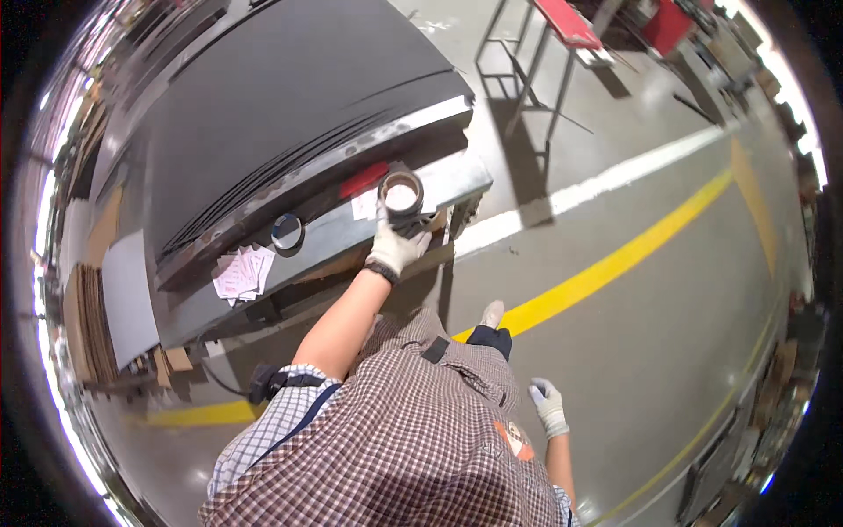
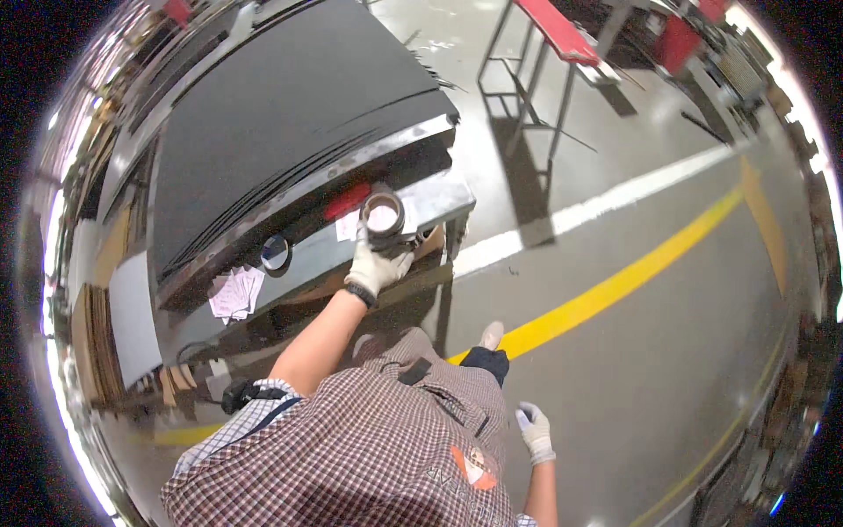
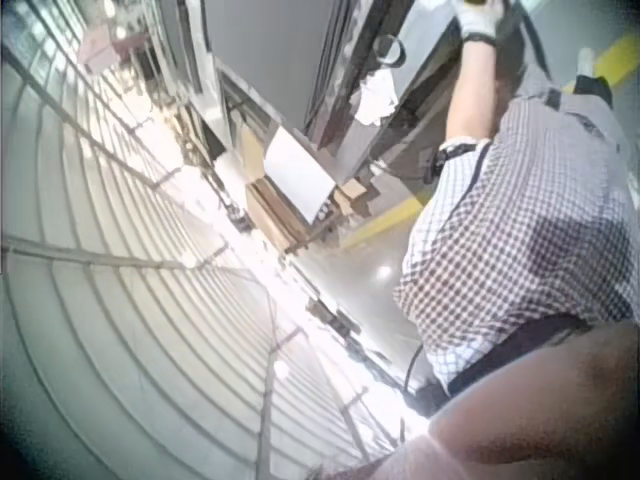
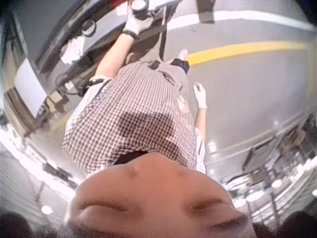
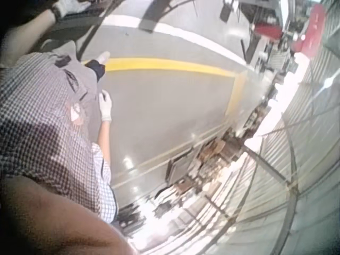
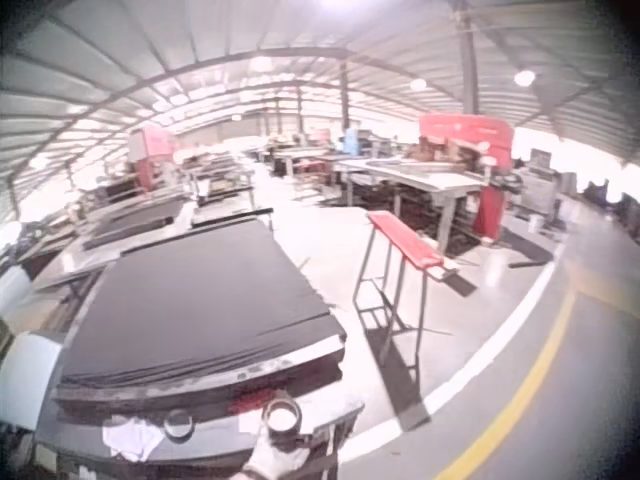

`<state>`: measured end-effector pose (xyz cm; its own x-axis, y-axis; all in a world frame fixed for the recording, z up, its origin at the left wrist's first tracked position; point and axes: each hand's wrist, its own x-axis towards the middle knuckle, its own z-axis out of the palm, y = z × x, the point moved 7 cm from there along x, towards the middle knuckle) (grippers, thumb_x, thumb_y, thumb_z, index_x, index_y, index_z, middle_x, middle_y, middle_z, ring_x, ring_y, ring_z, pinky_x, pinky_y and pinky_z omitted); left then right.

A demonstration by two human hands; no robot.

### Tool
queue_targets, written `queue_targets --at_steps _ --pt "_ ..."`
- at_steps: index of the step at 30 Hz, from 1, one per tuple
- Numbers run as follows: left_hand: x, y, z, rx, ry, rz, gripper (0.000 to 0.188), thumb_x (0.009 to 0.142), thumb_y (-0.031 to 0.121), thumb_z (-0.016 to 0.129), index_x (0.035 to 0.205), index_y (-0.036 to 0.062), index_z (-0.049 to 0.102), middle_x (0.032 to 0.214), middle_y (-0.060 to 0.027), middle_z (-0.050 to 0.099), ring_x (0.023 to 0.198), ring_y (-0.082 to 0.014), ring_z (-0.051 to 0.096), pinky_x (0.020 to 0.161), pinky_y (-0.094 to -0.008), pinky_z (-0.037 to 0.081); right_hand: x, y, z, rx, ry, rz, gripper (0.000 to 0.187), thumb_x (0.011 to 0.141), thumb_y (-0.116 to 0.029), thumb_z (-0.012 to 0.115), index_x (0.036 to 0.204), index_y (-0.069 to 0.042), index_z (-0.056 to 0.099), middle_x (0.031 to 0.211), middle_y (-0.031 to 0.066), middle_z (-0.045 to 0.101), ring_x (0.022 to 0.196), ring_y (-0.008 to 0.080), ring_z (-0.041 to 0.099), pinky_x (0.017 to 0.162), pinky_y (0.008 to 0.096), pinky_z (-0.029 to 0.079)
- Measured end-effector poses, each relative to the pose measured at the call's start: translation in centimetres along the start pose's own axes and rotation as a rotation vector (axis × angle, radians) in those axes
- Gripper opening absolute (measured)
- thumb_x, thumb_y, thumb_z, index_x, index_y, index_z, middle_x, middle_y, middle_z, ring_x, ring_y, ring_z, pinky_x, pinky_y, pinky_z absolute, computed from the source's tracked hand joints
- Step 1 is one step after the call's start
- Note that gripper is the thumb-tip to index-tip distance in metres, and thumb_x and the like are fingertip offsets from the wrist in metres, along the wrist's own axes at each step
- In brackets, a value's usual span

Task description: The recorder is inspecting and applying labels to stacks of black sheets in an industrial environment.

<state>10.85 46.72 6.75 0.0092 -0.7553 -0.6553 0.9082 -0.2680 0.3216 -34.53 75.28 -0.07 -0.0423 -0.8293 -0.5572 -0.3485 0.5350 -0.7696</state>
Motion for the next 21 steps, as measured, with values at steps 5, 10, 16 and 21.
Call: queue_targets --at_steps 5,10,16,21 --pt "-0.2 0.4 -2.2 -0.415 0.388 0.087 0.111 0.067 0.076 0.064 0.149 0.0156 0.02 0.152 -0.0113 0.026 0.134 -0.0333 0.033 0.108 -0.0509 0.032 15.1 -29.4 2.9 -0.414 -0.358 -0.686 0.035 0.084 -0.024 0.066 0.112 -0.004 0.062 0.115 0.0155 0.063 0.112 0.0335 0.055 0.099 0.0411 0.042" --pt "-0.2 -0.5 -3.2 -0.617 0.211 0.175 0.12 0.069 0.076 0.061 0.153 0.016 0.0 0.157 -0.0127 0.009 0.139 -0.0339 0.024 0.108 -0.0512 0.034 18.1 -46.0 15.7 -0.475 -0.933 -1.098 0.048 0.091 -0.033 0.055 0.129 -0.005 0.05 0.136 0.0226 0.047 0.124 0.0389 0.047 0.105 0.0438 0.036" --pt "1.3 -1.6 -2.3 -0.616 0.227 0.383 0.073 0.083 0.071 0.05 0.123 0.0101 0.058 0.118 -0.0123 0.063 0.104 -0.0277 0.062 0.09 -0.0453 0.051 23.1 -46.5 28.3 -0.623 -1.218 -0.984 0.047 0.091 -0.036 0.057 0.121 0.0 0.053 0.123 0.0257 0.055 0.115 0.04 0.052 0.099 0.0418 0.042" --pt "3.3 -1.8 -1.5 -0.603 0.274 0.614 0.064 0.087 0.059 0.055 0.128 0.0096 0.055 0.122 -0.0103 0.061 0.11 -0.0281 0.059 0.093 -0.0457 0.05 23.5 -49.6 22.7 -0.556 -1.291 -0.899 0.031 0.092 -0.023 0.06 0.111 0.001 0.057 0.102 0.0178 0.062 0.093 0.0279 0.061 0.084 0.0355 0.049"
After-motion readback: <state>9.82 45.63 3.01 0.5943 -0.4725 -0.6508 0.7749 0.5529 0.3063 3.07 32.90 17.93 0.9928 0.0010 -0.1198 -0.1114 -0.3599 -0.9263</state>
